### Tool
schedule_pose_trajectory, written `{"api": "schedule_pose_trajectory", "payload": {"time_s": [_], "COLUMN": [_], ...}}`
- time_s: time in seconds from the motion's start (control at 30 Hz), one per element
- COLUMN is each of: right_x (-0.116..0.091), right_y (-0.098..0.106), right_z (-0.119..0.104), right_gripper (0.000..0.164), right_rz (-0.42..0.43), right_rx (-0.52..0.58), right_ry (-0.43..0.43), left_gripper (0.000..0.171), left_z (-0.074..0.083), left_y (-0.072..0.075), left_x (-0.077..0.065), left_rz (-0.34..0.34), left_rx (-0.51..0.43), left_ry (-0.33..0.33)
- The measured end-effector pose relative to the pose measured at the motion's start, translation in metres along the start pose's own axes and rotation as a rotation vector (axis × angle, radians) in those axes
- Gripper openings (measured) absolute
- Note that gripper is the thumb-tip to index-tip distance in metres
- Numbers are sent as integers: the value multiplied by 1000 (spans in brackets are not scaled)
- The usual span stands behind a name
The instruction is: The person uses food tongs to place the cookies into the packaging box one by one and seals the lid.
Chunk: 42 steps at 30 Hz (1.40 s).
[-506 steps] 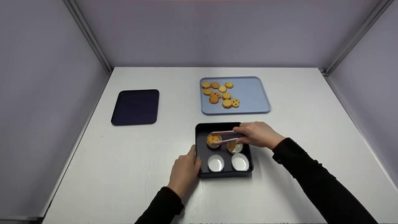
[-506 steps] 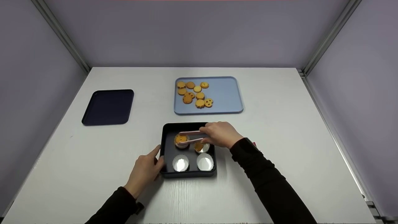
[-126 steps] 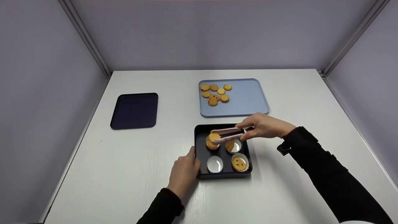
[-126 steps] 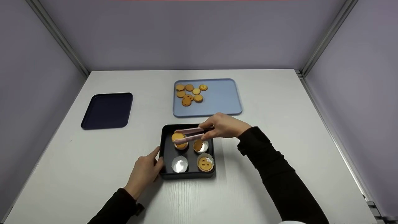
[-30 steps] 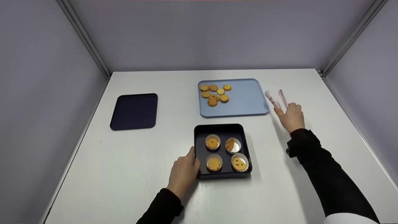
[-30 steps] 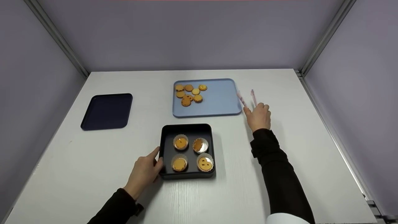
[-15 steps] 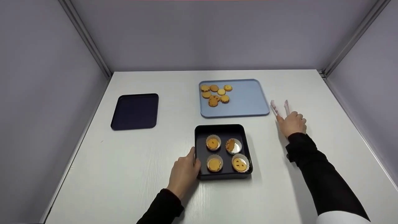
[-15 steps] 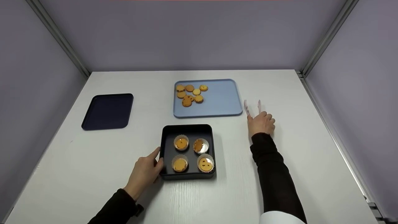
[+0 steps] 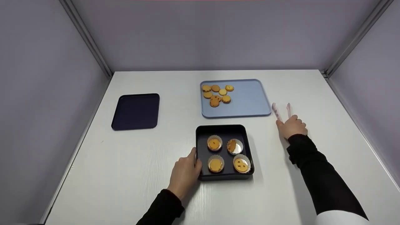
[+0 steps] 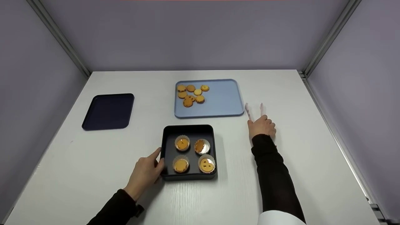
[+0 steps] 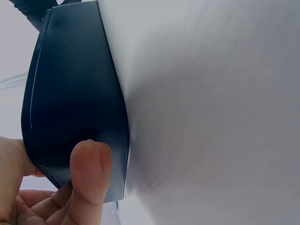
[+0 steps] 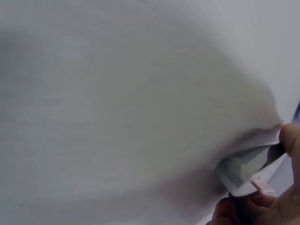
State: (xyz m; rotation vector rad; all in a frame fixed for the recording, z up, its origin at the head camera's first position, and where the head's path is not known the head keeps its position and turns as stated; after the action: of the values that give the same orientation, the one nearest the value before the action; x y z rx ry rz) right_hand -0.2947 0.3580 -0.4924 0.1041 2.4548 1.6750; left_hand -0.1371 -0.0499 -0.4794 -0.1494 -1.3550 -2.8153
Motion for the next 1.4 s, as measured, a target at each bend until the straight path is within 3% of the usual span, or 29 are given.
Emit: {"api": "schedule_pose_trajectory", "payload": {"time_s": [0.2, 0.33, 0.6, 0.73, 0.83, 1.0, 1.17, 1.4], "right_x": [-1, -2, 0, 0, 0, -1, -2, -2], "right_y": [-1, 0, 9, 13, 16, 22, 27, 27], "right_z": [6, 6, -6, -14, -21, -32, -43, -55], "right_gripper": [80, 89, 78, 71, 72, 77, 77, 73], "right_rz": [-11, 33, 200, 235, 249, 231, 214, 212], "right_rx": [-41, -87, -113, -97, -87, -71, -34, -37], "right_ry": [30, 61, 112, 151, 191, 240, 286, 343], "left_gripper": [48, 47, 47, 47, 46, 45, 42, 47], "left_z": [-1, -1, -3, -6, -11, -32, -62, -108], "left_y": [0, 1, 3, 10, 20, 45, 70, 87], "left_x": [3, 4, 6, 10, 19, 41, 70, 101], "left_rz": [-30, -43, -62, -61, -23, 47, 128, 108], "left_rx": [-28, -36, -51, -54, -34, 38, 191, 292], "left_ry": [20, 33, 49, 44, 29, 31, 35, 63]}}
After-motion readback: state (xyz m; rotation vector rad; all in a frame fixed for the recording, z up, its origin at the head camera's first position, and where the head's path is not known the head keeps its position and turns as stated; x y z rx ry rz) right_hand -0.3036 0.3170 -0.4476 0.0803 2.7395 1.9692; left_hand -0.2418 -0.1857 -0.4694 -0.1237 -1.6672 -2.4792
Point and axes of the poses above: each hand's wrist, its own x-axis towards the middle knuckle, its own y-axis out of the back of the hand, z = x × y, the point moved 3 cm from there along x, towards the middle knuckle, and after that the axes turned 6 degrees about y, right-handed, at the moved point
